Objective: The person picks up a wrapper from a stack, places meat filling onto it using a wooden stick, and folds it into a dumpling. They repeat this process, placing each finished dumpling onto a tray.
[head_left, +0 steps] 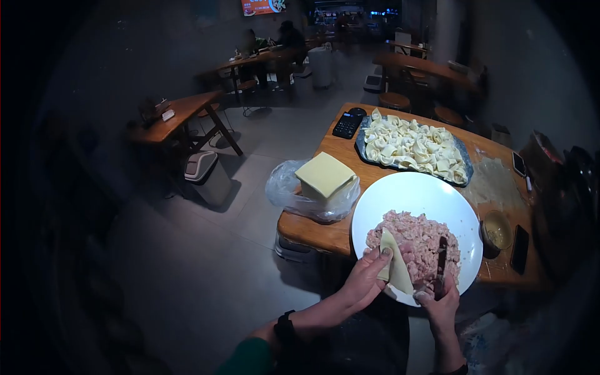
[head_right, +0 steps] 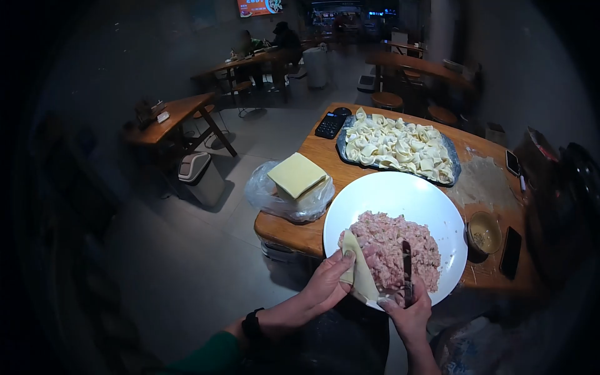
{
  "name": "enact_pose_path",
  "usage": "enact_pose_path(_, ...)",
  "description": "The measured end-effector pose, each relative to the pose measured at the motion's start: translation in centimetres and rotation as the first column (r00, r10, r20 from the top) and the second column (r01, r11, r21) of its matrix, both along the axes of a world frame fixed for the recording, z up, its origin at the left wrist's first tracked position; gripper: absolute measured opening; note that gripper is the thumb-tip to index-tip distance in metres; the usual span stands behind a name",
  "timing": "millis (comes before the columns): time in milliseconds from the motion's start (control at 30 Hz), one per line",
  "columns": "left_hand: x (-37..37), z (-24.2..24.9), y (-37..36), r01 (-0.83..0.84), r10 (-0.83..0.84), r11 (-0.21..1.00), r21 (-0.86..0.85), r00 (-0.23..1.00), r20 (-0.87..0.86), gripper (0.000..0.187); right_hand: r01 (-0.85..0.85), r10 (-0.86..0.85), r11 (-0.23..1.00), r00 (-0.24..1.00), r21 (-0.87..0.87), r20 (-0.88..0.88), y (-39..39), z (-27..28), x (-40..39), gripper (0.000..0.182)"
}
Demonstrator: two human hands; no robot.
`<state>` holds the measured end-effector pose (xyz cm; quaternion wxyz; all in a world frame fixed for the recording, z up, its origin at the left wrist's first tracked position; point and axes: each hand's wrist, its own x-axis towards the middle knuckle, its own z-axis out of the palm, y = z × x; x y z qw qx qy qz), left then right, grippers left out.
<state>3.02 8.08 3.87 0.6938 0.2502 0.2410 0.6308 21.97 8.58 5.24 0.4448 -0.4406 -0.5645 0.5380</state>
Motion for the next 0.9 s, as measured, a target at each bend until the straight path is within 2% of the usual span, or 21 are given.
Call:
enact_pose_path(33,0.6,-0.1,0.0,-0.002,0.019,0.998,-0.061,0.964,0.266,0.038,-0.026,0.027,0.999,0.999,0.028,-0.025,-0.5,-1.0,-1.0,0.049)
enact_pose_path(100,1.3,1.0,-0.5,-0.004,0.027,0.997,-0.079,0.955,0.295,0.039,0.048,-0.044,0.999,0.991,0.025,-0.127,-1.4,-1.1,-3.6,0.051)
enact_pose_path(133,1.6,1.0,-0.7,-0.019,0.055,0.991,-0.135,0.961,0.27,0.038,0.063,-0.062,0.998,0.983,-0.001,-0.171,-1.8,-0.8,-4.5,0.045)
enact_pose_path(167,1.6,0.6,-0.9,0.011,0.005,0.999,-0.054,0.954,0.3,0.038,0.132,-0.108,0.987,0.968,0.095,-0.225,-1.9,-1.2,-5.1,0.034)
enact_pose_path(200,1.7,1.0,-1.0,-0.028,0.044,0.998,-0.052,0.945,0.325,0.037,0.221,-0.19,0.971,0.946,0.096,-0.263,-1.9,-1.9,-5.5,0.027)
enact_pose_path(300,1.4,-0.1,-0.9,0.014,-0.033,0.999,0.052,0.925,0.378,0.037,0.285,-0.237,0.951,0.92,0.117,-0.313,-2.0,-1.9,-5.6,0.024)
enact_pose_path(367,1.6,-0.5,-0.7,-0.056,0.052,0.998,0.002,0.937,0.346,0.037,0.286,-0.173,0.926,0.903,0.248,-0.394,-1.7,-1.9,-5.7,0.023)
enact_pose_path(400,1.7,-0.3,-0.7,-0.049,0.044,0.999,0.004,0.935,0.351,0.037,0.291,-0.179,0.923,0.903,0.251,-0.39,-1.5,-1.7,-5.7,0.023)
enact_pose_path(467,1.9,0.4,-1.0,-0.106,0.107,0.994,-0.02,0.99,0.09,0.037,0.349,-0.281,0.933,0.863,0.093,-0.42,-1.2,-1.3,-5.7,0.02)
enact_pose_path(500,2.2,0.6,-1.0,-0.17,0.171,0.985,-0.018,0.985,0.028,0.024,0.32,-0.239,0.938,0.876,0.134,-0.42,-1.1,-0.7,-5.5,0.019)
enact_pose_path(533,2.0,0.3,-0.9,-0.16,0.161,0.987,-0.019,0.987,0.029,0.024,0.329,-0.248,0.935,0.874,0.133,-0.419,-0.8,-0.2,-5.1,0.019)
enact_pose_path(567,1.5,-0.4,-0.8,-0.193,0.199,0.98,0.05,0.931,-0.305,0.022,0.245,-0.159,0.928,0.942,0.282,-0.295,-0.5,0.2,-4.6,0.02)
enact_pose_path(600,1.1,-0.7,-0.7,-0.198,0.235,0.972,0.129,0.766,-0.598,0.02,0.139,-0.083,0.901,0.985,0.412,-0.151,0.2,0.5,-4.0,0.022)
enact_pose_path(633,1.1,-0.2,-1.1,-0.203,0.294,0.956,0.212,0.674,-0.678,0.016,0.012,-0.051,0.666,0.998,0.746,0.029,2.0,0.4,-3.3,0.041)
enact_pose_path(667,0.7,0.4,-1.2,-0.193,0.285,0.958,0.21,0.68,-0.676,0.016,0.017,-0.062,0.668,0.998,0.744,0.033,2.6,0.6,-2.7,0.041)
enact_pose_path(700,0.1,1.0,-1.2,-0.075,0.445,0.888,0.454,0.393,-0.805,0.02,-0.116,-0.109,0.58,0.97,0.806,0.218,2.8,1.4,-2.3,0.046)
enact_pose_path(733,-0.2,1.3,-1.0,0.119,0.617,0.774,0.622,0.082,-0.783,0.025,-0.262,-0.172,0.492,0.905,0.83,0.388,3.0,1.8,-2.0,0.05)
enact_pose_path(767,-0.3,0.5,-0.4,0.137,0.655,0.743,0.655,0.053,-0.754,0.033,-0.32,-0.216,0.483,0.859,0.815,0.465,3.2,1.8,-1.7,0.039)
enact_pose_path(800,-0.2,0.4,-0.3,0.138,0.658,0.74,0.658,0.054,-0.751,0.033,-0.32,-0.219,0.48,0.858,0.817,0.465,3.4,2.0,-1.4,0.039)
enact_pose_path(867,-0.2,0.5,-0.1,0.206,0.676,0.726,0.656,-0.039,-0.736,0.034,-0.452,-0.18,0.509,0.776,0.733,0.604,4.1,2.5,-1.1,0.028)
enact_pose_path(900,-0.1,0.7,0.0,0.201,0.671,0.731,0.653,-0.037,-0.74,0.035,-0.484,-0.161,0.532,0.748,0.695,0.644,4.1,3.2,-1.2,0.022)
